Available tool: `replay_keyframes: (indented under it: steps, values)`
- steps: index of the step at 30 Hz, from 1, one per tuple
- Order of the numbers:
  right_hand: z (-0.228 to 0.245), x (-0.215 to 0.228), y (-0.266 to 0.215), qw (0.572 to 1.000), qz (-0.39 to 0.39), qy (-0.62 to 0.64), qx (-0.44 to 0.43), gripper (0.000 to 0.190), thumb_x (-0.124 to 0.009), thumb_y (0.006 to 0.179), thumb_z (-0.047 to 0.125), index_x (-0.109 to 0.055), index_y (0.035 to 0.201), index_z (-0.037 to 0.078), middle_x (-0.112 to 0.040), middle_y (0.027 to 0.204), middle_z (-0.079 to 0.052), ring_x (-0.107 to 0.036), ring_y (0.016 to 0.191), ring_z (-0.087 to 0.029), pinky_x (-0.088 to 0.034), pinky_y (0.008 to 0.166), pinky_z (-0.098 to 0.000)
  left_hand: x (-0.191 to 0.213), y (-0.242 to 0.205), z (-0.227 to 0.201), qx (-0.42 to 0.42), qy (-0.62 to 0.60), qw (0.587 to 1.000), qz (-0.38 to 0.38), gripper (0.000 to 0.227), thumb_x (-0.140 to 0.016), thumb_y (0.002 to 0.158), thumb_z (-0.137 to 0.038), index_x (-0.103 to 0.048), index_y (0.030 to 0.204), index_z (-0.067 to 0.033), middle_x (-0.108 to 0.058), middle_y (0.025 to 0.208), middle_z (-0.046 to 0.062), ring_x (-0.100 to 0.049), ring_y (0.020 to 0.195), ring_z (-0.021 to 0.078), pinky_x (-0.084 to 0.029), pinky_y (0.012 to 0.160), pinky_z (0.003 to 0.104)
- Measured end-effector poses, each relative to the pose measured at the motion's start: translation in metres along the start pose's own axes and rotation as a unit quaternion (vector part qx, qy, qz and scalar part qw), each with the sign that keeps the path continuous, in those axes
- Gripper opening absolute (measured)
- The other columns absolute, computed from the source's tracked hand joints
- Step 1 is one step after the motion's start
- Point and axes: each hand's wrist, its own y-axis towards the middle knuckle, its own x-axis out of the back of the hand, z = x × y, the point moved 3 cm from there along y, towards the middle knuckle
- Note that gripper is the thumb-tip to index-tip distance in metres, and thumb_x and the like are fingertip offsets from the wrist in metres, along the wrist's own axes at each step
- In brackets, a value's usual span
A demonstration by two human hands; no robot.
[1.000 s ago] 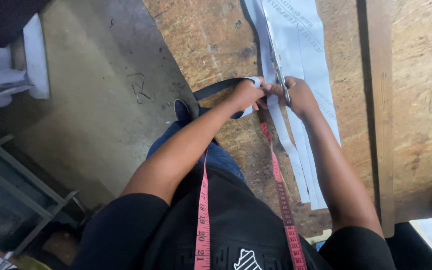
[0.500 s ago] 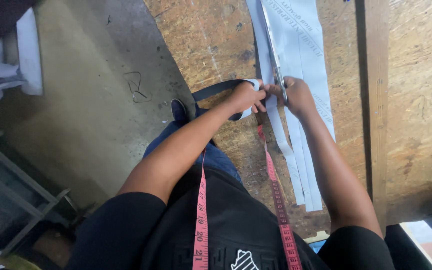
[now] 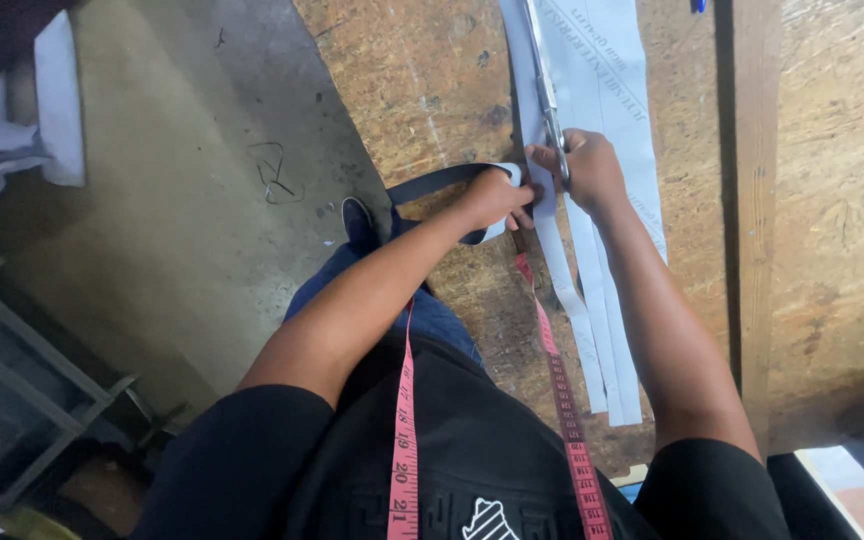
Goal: The person uses a pair of scissors to cut a long strip of white paper into smaller pieces on a wooden workbench. The person holds the paper with one hand and cuts along its length with the other, occasionally adjusting the paper's position.
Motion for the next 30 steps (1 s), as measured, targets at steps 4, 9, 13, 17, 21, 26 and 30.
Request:
replay_keyframes:
  steps: [4, 9, 13, 17, 21, 26, 30]
  values:
    - [0.006, 0.004, 0.006, 1.0, 0.009, -0.008, 0.01, 0.048, -0.088, 0.093, 0.059, -0.069, 0.082, 0.016, -0.062, 0.054, -0.005, -0.067, 0.058, -0.023, -0.046, 0.068, -0.0334, -0.001, -0.004, -0.009, -0.008, -0.009, 1.0, -0.005, 0.039, -0.062, 0.095, -0.013, -0.063, 0.122, 0.0143, -0.073, 0.095, 0.035, -0.08, 0.071, 0.0448, -0.069, 0.051, 0.041]
    - [0.031, 0.012, 0.019, 0.999, 0.022, -0.004, 0.038, 0.049, -0.087, 0.093, 0.055, -0.067, 0.085, 0.012, -0.06, 0.055, -0.008, -0.065, 0.058, -0.025, -0.047, 0.07, -0.0358, -0.001, -0.009, -0.012, -0.011, -0.01, 1.0, -0.008, 0.037, -0.062, 0.094, -0.014, -0.064, 0.119, 0.0129, -0.073, 0.094, 0.035, -0.08, 0.071, 0.0445, -0.07, 0.051, 0.04]
    - [0.042, 0.013, 0.029, 0.999, 0.014, 0.023, 0.046, 0.05, -0.089, 0.09, 0.06, -0.067, 0.083, 0.016, -0.057, 0.053, -0.003, -0.064, 0.055, -0.018, -0.045, 0.067, -0.0295, 0.002, -0.01, -0.008, -0.009, -0.001, 1.0, 0.004, 0.037, -0.064, 0.096, -0.018, -0.064, 0.119, 0.0111, -0.072, 0.096, 0.032, -0.081, 0.072, 0.0425, -0.07, 0.052, 0.038]
    - [0.029, 0.006, 0.044, 0.999, 0.004, 0.022, 0.038, 0.049, -0.09, 0.089, 0.06, -0.068, 0.081, 0.017, -0.058, 0.052, -0.001, -0.066, 0.052, -0.015, -0.046, 0.065, -0.0263, 0.001, -0.003, -0.002, -0.01, -0.002, 1.0, 0.005, 0.042, -0.065, 0.097, -0.021, -0.062, 0.121, 0.0133, -0.072, 0.098, 0.033, -0.081, 0.07, 0.0407, -0.07, 0.053, 0.038]
    - [0.041, 0.007, 0.031, 0.999, -0.001, 0.02, 0.028, 0.047, -0.091, 0.09, 0.056, -0.069, 0.081, 0.016, -0.059, 0.052, -0.001, -0.067, 0.052, -0.016, -0.047, 0.064, -0.0267, -0.001, -0.008, -0.009, -0.008, 0.003, 1.0, 0.012, 0.04, -0.065, 0.097, -0.019, -0.063, 0.12, 0.0134, -0.071, 0.101, 0.034, -0.081, 0.072, 0.0412, -0.07, 0.055, 0.038]
    - [0.052, 0.012, 0.042, 0.999, 0.01, 0.035, 0.037, 0.043, -0.089, 0.093, 0.05, -0.07, 0.085, 0.012, -0.057, 0.053, -0.004, -0.064, 0.05, -0.017, -0.048, 0.062, -0.027, -0.002, -0.006, -0.009, -0.002, -0.007, 1.0, 0.016, 0.041, -0.064, 0.099, -0.017, -0.062, 0.124, 0.0148, -0.069, 0.104, 0.033, -0.08, 0.07, 0.0416, -0.07, 0.052, 0.037]
    - [0.101, 0.02, 0.034, 0.998, 0.017, 0.026, 0.058, 0.045, -0.085, 0.092, 0.053, -0.059, 0.08, 0.018, -0.056, 0.067, 0.0, -0.053, 0.058, -0.013, -0.04, 0.056, -0.0311, -0.006, -0.016, -0.03, 0.047, 0.093, 0.994, -0.011, 0.043, -0.066, 0.101, -0.029, -0.066, 0.136, -0.0029, -0.08, 0.115, 0.018, -0.082, 0.067, 0.0231, -0.065, 0.051, 0.032]
